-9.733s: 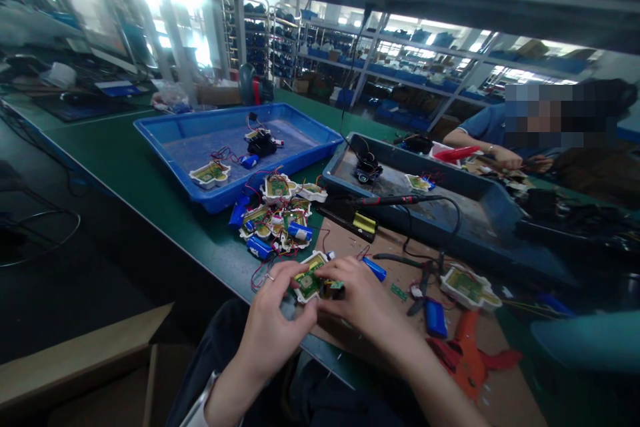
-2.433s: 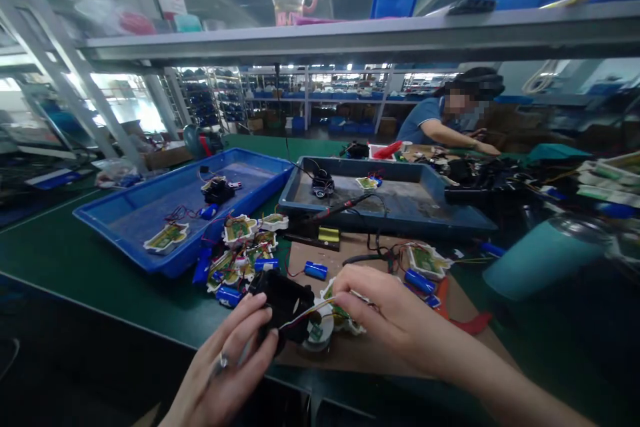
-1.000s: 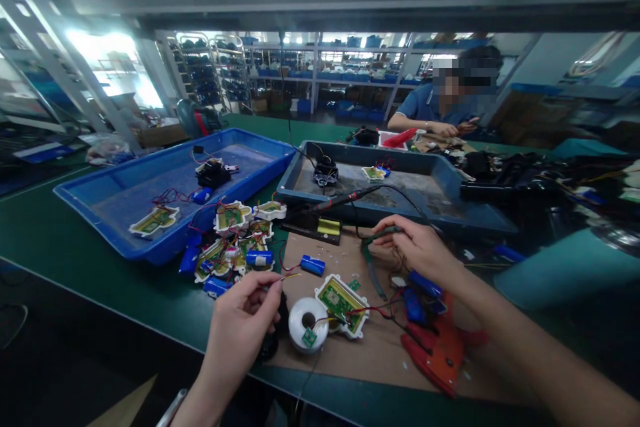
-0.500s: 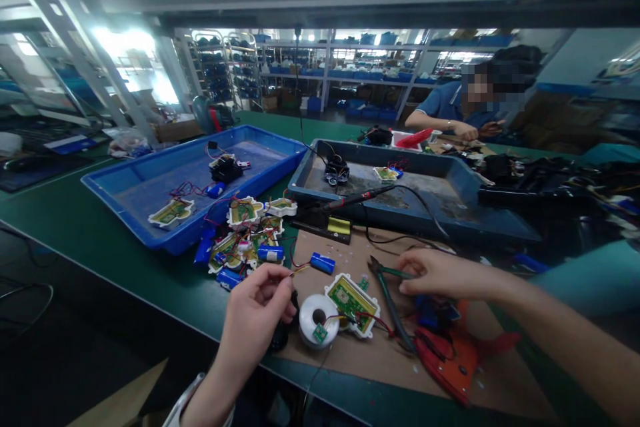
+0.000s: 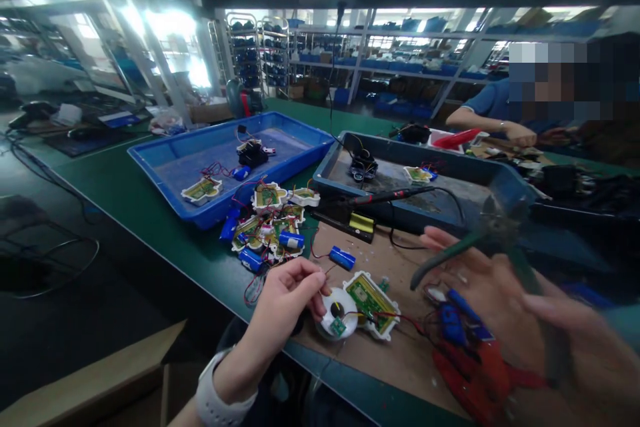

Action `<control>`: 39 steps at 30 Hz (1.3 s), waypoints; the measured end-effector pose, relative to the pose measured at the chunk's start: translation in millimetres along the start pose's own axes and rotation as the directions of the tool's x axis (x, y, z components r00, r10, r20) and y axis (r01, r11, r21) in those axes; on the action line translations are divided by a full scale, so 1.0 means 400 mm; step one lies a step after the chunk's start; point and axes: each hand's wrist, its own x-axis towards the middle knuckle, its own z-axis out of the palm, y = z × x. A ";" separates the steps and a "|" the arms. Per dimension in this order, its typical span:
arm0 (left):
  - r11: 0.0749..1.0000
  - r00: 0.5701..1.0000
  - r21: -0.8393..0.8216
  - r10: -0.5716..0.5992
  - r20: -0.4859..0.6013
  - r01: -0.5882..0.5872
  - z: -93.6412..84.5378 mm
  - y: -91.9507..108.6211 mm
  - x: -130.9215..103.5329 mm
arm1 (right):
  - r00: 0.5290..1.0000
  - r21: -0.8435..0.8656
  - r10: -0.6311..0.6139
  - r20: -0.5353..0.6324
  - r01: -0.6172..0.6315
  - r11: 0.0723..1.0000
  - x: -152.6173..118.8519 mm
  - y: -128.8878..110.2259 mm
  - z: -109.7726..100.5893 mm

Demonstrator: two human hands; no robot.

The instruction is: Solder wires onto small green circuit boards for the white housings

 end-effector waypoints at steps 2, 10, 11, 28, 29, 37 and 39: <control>1.000 1.000 0.009 -0.006 0.029 0.006 -0.001 0.001 -0.004 | 0.999 0.142 0.013 0.036 -0.018 0.990 0.005 -0.007 0.027; 0.995 0.996 0.102 -0.021 0.082 0.013 0.006 0.020 -0.021 | 0.922 -0.588 0.050 0.384 0.203 0.783 0.058 -0.053 0.098; 0.993 0.996 0.114 -0.014 0.087 0.004 0.007 0.022 -0.021 | 0.898 -0.619 0.084 0.432 0.227 0.752 0.061 -0.059 0.106; 0.995 0.993 0.100 -0.022 0.113 0.011 0.010 0.027 -0.014 | 0.841 -0.674 0.221 0.494 0.210 0.708 0.047 -0.055 0.125; 0.995 0.993 0.103 -0.026 0.112 0.014 0.010 0.027 -0.014 | 0.842 -0.677 0.224 0.491 0.207 0.706 0.048 -0.056 0.126; 0.993 0.994 0.110 -0.056 0.090 0.046 0.011 0.026 -0.018 | 0.834 -0.672 0.241 0.496 0.193 0.715 0.051 -0.056 0.131; 0.992 0.995 0.116 -0.063 0.083 0.054 0.011 0.025 -0.017 | 0.830 -0.667 0.243 0.502 0.193 0.719 0.049 -0.055 0.131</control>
